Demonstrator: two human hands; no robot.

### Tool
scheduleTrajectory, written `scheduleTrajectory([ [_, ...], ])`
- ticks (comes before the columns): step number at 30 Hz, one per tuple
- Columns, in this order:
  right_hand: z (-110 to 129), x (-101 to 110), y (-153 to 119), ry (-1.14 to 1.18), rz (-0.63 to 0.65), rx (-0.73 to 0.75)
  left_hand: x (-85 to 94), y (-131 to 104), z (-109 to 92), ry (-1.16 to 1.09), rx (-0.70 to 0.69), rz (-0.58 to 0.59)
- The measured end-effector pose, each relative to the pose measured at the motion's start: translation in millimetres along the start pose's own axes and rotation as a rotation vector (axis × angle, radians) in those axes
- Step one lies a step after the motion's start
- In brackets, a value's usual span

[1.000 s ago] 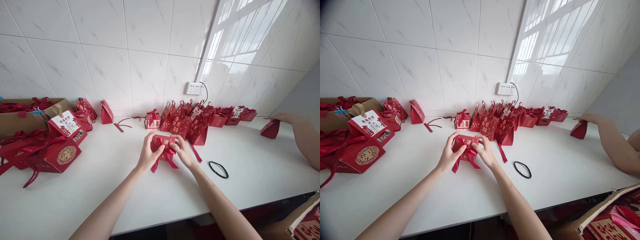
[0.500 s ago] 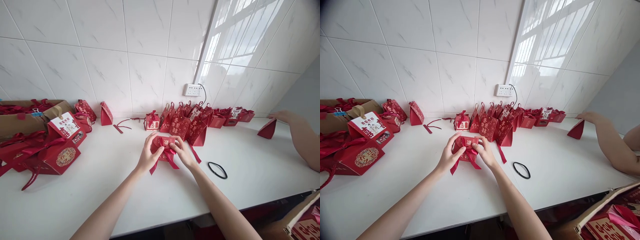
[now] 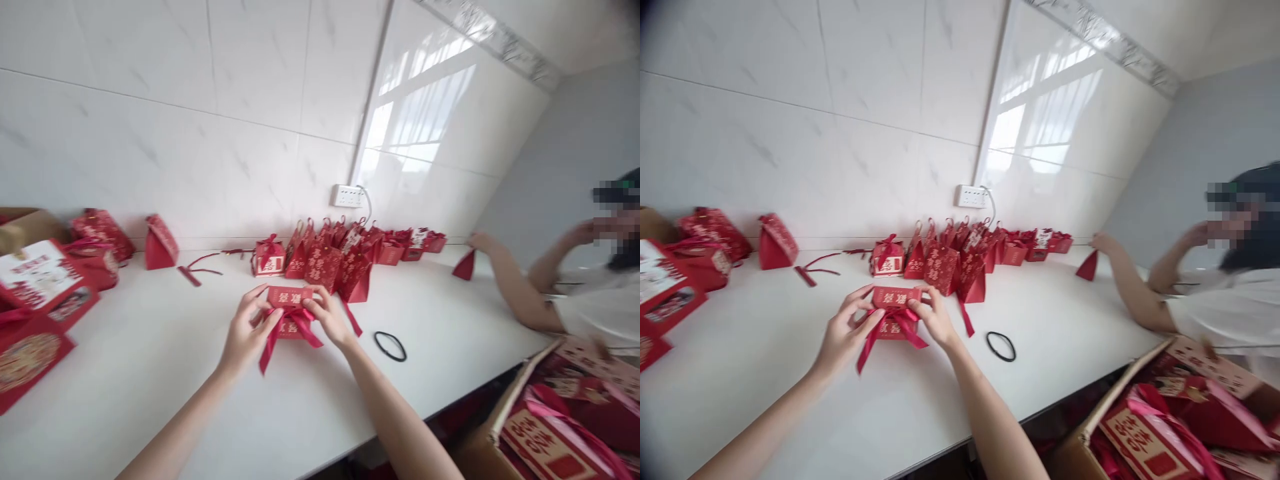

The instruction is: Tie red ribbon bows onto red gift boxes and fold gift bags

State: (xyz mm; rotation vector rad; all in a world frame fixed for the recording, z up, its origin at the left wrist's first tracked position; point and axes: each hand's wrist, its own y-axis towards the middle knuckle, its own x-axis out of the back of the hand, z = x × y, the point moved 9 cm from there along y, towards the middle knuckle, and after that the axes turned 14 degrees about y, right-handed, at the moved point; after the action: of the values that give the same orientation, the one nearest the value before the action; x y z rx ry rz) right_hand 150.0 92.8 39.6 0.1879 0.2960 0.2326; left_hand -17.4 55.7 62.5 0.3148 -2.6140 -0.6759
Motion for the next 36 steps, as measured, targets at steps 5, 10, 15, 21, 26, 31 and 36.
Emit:
scheduleTrajectory([
  [5,-5.6,2.2,5.8,0.071,0.009,-0.058,1.0,3.9,-0.9,0.06,-0.039,0.034],
  [10,-0.6,3.8,4.9,0.036,-0.001,0.009,-0.8,4.3,0.1,0.027,0.002,0.057],
  [15,-1.5,2.0,5.8,0.037,0.02,0.011,-0.2,3.6,0.2,0.001,-0.015,0.077],
  [21,0.3,1.1,5.1,0.001,0.028,0.007,0.0,4.0,3.3,0.031,-0.029,0.092],
  [26,2.8,6.9,3.0,-0.005,0.007,0.022,-3.0,3.3,-0.2,0.017,-0.062,0.087],
  [31,-0.1,10.0,-0.2,0.008,-0.047,0.022,-6.6,-0.2,-6.2,0.007,-0.064,0.1],
  [36,5.6,9.3,-6.4,-0.018,-0.045,0.025,-7.1,-3.6,-5.3,0.002,-0.017,0.064],
])
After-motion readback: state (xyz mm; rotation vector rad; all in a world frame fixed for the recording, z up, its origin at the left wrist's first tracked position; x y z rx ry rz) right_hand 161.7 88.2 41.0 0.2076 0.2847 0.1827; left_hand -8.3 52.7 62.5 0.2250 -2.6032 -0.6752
